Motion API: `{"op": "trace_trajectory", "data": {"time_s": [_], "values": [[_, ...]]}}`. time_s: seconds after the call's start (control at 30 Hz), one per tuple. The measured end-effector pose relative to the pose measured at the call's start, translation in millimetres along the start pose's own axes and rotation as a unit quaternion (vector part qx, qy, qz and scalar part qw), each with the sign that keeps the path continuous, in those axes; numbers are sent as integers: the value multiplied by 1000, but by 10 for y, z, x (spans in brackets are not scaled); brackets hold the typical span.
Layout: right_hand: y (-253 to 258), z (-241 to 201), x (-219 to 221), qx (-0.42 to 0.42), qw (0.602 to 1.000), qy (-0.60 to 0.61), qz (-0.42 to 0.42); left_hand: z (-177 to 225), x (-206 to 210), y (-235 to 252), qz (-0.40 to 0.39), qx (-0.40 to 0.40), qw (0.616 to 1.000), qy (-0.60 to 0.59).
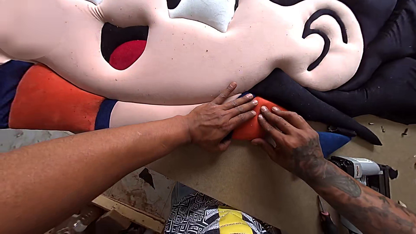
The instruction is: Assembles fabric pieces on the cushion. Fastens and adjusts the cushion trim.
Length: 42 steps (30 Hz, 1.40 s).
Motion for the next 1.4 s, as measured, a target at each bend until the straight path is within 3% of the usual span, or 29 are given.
{"op": "trace_trajectory", "data": {"time_s": [0.43,0.67,0.93,1.03,1.13,1.2,1.27,1.4], "values": [[7,18,-22,18,1000,6,6,6,-51,48,33,-37,998,32],[-93,23,22,71,996,41,22,100,-4,112,28,36,998,46],[-196,-62,29,104,989,83,63,44,17,78,27,18,997,68],[-381,95,-260,193,978,55,61,38,20,82,23,16,997,65],[-830,692,-609,321,942,-94,2,36,25,69,20,11,998,66],[-1082,963,-615,350,924,-152,-38,51,17,78,20,12,998,64],[-1158,977,-514,328,929,-164,-50,49,4,87,18,13,997,67],[-1024,584,-292,269,957,-111,-14,60,17,75,18,12,997,71]]}}
Point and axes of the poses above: each hand's wrist, its own y-axis towards the middle knuckle, its own x-axis out of the palm, z = x × y, the point moved 8 cm from there along y, towards the middle knuckle, and after that the axes turned 15 degrees about x, right-handed, at the moved point
